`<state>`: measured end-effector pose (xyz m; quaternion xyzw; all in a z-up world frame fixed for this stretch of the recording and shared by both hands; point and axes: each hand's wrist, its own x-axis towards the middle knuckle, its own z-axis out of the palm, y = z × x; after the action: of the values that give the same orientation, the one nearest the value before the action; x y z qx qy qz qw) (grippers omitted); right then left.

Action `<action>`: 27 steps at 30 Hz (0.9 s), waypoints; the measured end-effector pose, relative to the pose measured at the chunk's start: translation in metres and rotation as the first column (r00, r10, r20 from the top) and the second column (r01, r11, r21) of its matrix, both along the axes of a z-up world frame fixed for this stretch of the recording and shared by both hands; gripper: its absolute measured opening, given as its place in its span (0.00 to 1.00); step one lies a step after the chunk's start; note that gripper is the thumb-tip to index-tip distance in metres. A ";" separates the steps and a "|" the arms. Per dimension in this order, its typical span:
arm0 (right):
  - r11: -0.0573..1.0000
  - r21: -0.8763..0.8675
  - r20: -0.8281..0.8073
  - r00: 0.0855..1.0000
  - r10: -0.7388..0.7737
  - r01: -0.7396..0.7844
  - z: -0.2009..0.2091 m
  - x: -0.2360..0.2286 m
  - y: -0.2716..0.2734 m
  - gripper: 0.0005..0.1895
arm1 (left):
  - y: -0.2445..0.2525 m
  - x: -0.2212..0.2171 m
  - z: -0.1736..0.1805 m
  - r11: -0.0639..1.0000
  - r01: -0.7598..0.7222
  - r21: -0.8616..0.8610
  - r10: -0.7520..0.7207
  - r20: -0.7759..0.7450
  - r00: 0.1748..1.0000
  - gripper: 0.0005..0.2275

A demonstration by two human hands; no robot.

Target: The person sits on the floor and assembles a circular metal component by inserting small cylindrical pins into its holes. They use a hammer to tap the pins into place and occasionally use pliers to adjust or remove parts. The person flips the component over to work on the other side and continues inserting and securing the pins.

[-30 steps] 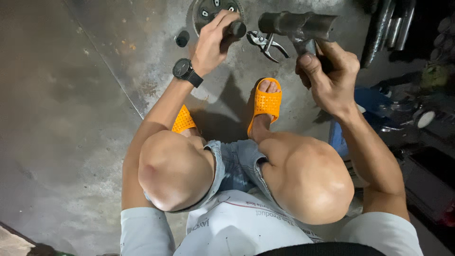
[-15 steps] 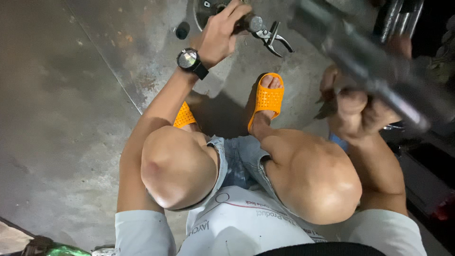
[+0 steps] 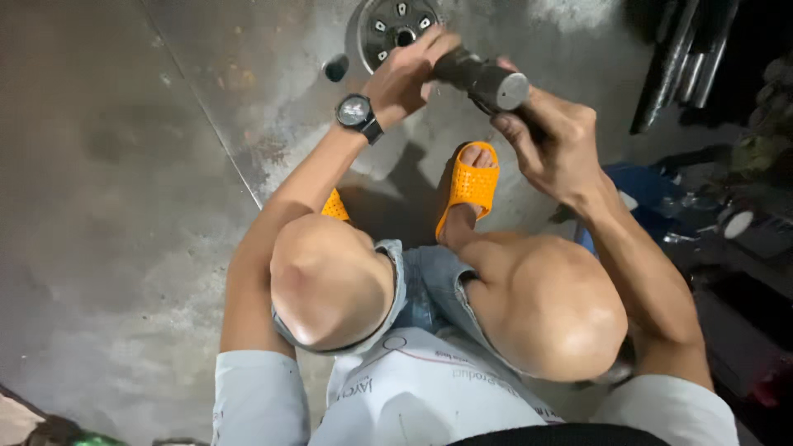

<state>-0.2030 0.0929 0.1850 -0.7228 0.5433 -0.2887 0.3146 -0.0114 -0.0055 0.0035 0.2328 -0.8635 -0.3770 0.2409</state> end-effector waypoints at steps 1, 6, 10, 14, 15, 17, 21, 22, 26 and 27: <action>0.999 -0.009 0.023 0.999 -0.046 0.046 0.006 0.000 0.003 0.11 | 0.000 0.000 0.006 0.993 -0.018 0.117 0.022 -0.038 0.999 0.25; 0.918 0.045 -0.048 0.918 -0.393 0.395 -0.016 -0.032 0.030 0.08 | -0.002 0.025 0.046 0.916 -0.192 0.352 0.242 -0.105 0.965 0.13; 0.861 0.235 0.236 0.832 -0.501 0.451 -0.035 -0.038 0.021 0.15 | -0.023 0.068 0.075 0.831 -0.432 0.350 0.491 -0.098 0.866 0.05; 0.778 0.306 0.102 0.793 -0.600 0.549 -0.079 -0.051 0.040 0.21 | -0.035 0.102 0.094 0.893 -0.427 0.146 0.448 -0.190 0.873 0.09; 0.777 0.310 0.102 0.793 -0.600 0.548 -0.096 -0.057 0.046 0.21 | -0.033 0.111 0.087 0.892 -0.428 0.147 0.450 -0.186 0.874 0.09; 0.796 0.149 -0.103 0.810 -0.578 0.587 -0.128 -0.071 0.058 0.21 | -0.030 0.128 0.072 0.865 -0.498 0.055 0.498 0.005 0.867 0.16; 0.800 0.088 -0.335 0.774 -0.538 0.594 -0.177 -0.087 0.069 0.22 | -0.025 0.167 0.019 0.863 -0.478 -0.165 0.506 0.262 0.822 0.14; 0.776 0.111 -0.392 0.744 -0.541 0.621 -0.187 -0.089 0.071 0.22 | -0.022 0.175 0.003 0.868 -0.474 -0.149 0.490 0.412 0.768 0.14; 0.728 0.102 -0.504 0.666 -0.550 0.678 -0.224 -0.097 0.076 0.23 | -0.003 0.179 -0.025 0.890 -0.445 -0.096 0.359 0.749 0.557 0.16; 0.727 0.101 -0.507 0.664 -0.550 0.679 -0.224 -0.094 0.076 0.23 | 0.002 0.180 -0.032 0.891 -0.445 -0.093 0.357 0.748 0.559 0.16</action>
<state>-0.2974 0.1689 -0.0389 -0.4870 0.8485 -0.1259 0.1644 0.1683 -0.0037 -0.0285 0.5692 -0.7870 -0.2277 -0.0691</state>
